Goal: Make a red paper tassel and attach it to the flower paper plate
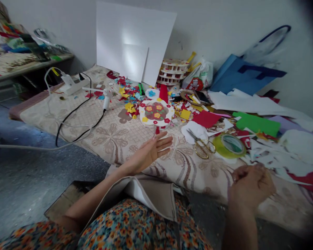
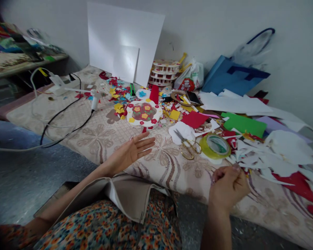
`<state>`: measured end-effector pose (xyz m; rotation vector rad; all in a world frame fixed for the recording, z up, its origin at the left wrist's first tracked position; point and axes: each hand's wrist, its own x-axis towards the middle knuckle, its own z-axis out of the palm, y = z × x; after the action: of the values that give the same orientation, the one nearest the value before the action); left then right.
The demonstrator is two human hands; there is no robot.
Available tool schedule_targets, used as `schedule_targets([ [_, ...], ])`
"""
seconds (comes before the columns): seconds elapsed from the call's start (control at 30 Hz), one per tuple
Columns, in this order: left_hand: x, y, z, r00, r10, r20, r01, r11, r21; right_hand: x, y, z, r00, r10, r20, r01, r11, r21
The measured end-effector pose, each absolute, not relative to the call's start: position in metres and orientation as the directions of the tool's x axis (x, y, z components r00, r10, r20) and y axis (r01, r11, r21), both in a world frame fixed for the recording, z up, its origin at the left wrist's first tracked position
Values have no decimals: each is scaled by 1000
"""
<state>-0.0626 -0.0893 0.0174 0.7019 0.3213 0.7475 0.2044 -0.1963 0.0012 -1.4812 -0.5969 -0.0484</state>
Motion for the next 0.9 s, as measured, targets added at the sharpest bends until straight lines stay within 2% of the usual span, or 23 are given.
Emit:
schedule_targets([
  [0.07, -63, -89, 16, 695, 719, -18, -507, 508, 697, 225, -209, -1, 858, 333, 391, 405, 29, -914],
  [0.13, -63, -88, 15, 693, 721, -6, -500, 487, 716, 245, -220, -6, 832, 417, 365, 431, -72, -900],
  [0.23, -63, -88, 14, 684, 729, 2, -481, 450, 752, 268, -230, -12, 746, 605, 278, 422, -107, -900],
  [0.33, -62, -89, 12, 664, 748, -5, -456, 411, 789, 273, -234, -15, 707, 686, 169, 339, -120, -933],
  [0.5, -58, -90, 11, 656, 754, -24, -349, 332, 876, 267, -227, -13, 738, 644, 200, 322, -75, -944],
  [0.63, -58, -88, 10, 630, 775, -48, -142, 176, 974, 265, -224, -12, 781, 585, 220, 304, -47, -952],
  [0.7, -58, -87, 8, 616, 786, -44, -74, 114, 991, 264, -226, -10, 834, 471, 286, 365, -83, -927],
  [0.8, -56, -86, 6, 612, 790, -34, -24, 61, 998, 266, -231, -8, 857, 321, 403, 487, -246, -838],
  [0.83, -56, -86, 5, 608, 793, -37, 0, 46, 999, 267, -233, -7, 853, 310, 421, 505, -284, -815],
  [0.9, -54, -85, 3, 598, 800, -53, 34, 40, 999, 269, -234, -7, 840, 336, 427, 519, -264, -813],
])
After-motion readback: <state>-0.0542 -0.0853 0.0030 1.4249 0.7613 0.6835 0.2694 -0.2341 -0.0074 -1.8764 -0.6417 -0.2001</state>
